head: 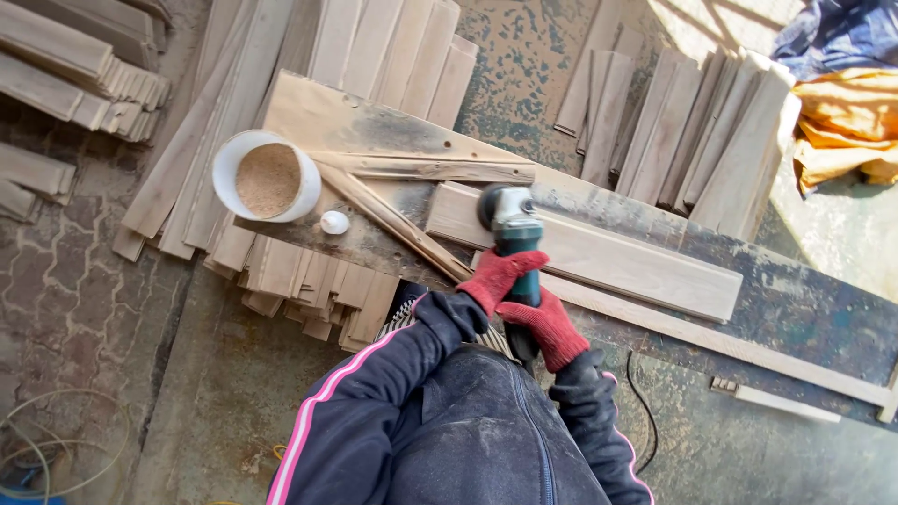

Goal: The recorder is sanding wooden planks using an electric angle grinder and manual sandpaper on a workbench.

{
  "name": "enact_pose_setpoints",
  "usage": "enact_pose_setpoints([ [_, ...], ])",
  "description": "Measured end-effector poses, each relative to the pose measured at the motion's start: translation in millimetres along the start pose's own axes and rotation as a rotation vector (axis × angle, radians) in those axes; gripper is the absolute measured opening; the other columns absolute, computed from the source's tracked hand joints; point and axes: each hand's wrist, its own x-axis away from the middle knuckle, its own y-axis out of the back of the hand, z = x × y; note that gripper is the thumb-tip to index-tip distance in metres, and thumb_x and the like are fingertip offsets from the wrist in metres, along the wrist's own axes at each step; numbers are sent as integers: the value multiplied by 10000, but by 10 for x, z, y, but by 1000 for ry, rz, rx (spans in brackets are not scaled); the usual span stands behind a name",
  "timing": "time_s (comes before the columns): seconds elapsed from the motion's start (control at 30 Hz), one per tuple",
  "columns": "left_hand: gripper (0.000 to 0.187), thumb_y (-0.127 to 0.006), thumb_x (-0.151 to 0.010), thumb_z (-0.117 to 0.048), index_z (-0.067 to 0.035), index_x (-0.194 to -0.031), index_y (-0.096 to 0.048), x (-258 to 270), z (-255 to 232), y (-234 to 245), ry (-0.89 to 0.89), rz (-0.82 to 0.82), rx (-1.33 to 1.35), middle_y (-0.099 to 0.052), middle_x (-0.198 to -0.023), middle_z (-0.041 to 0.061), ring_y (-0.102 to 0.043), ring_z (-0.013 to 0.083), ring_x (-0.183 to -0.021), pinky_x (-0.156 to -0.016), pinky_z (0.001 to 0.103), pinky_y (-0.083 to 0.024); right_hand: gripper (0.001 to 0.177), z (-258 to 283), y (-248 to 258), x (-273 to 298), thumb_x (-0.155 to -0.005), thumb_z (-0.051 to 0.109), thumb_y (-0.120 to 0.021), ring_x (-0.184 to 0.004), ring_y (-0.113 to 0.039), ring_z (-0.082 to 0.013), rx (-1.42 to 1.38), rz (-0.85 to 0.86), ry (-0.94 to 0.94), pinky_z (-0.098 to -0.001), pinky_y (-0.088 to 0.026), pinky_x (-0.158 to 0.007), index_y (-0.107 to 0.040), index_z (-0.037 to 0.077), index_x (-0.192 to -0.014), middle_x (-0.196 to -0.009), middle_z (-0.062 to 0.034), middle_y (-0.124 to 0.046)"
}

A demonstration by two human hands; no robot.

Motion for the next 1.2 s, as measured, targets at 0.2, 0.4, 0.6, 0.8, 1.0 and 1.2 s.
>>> enact_pose_setpoints([
  [0.2, 662, -1008, -558, -335, -20, -1031, -669, 131, -426, 601, -29, -158, -13, -639, -719, 99, -683, 197, -771, -766, 441, -586, 578, 358, -525, -45, -509, 351, -986, -828, -654, -268, 206, 161, 35, -372, -520, -792, -715, 65, -932, -803, -135, -663],
  [0.4, 584, -1013, -552, -242, -42, -1009, -708, -8, -157, 401, -2, -84, 8, -682, -712, 117, -735, 246, -701, -711, 435, -633, 576, 186, -339, 29, -498, 315, -1002, -813, -632, -251, 123, 74, -1, -366, -515, -775, -715, 65, -930, -785, -133, -639],
  [0.6, 573, -970, -560, -184, 0, -1035, -707, 206, -23, -244, 27, 106, -32, -669, -772, 113, -678, 207, -733, -737, 410, -592, 504, -308, 132, 54, -546, 279, -999, -784, -632, -230, -15, -101, -32, -351, -508, -741, -723, 77, -916, -783, -120, -661],
  [0.8, 538, -972, -546, -81, -15, -995, -683, -23, 77, -273, 39, 139, 47, -646, -666, 127, -722, 267, -636, -618, 438, -630, 449, -237, 137, 67, -601, 263, -976, -752, -632, -221, -67, -104, -19, -332, -506, -711, -713, 76, -913, -772, -112, -652],
  [1.0, 575, -1004, -530, -45, 31, -1004, -688, 121, -49, 108, 12, 5, 130, -642, -664, 138, -711, 244, -625, -581, 465, -622, 440, -194, -69, -18, -595, 218, -972, -738, -622, -217, -16, 32, 18, -335, -506, -678, -709, 53, -907, -746, -120, -633],
  [1.2, 523, -967, -587, -49, -3, -1024, -683, -31, 208, -17, 48, 50, 94, -665, -680, 162, -735, 306, -619, -549, 468, -639, 447, -44, -33, 278, -602, 184, -912, -697, -649, -242, -300, 12, -50, -361, -530, -632, -716, 71, -986, -759, -107, -639],
])
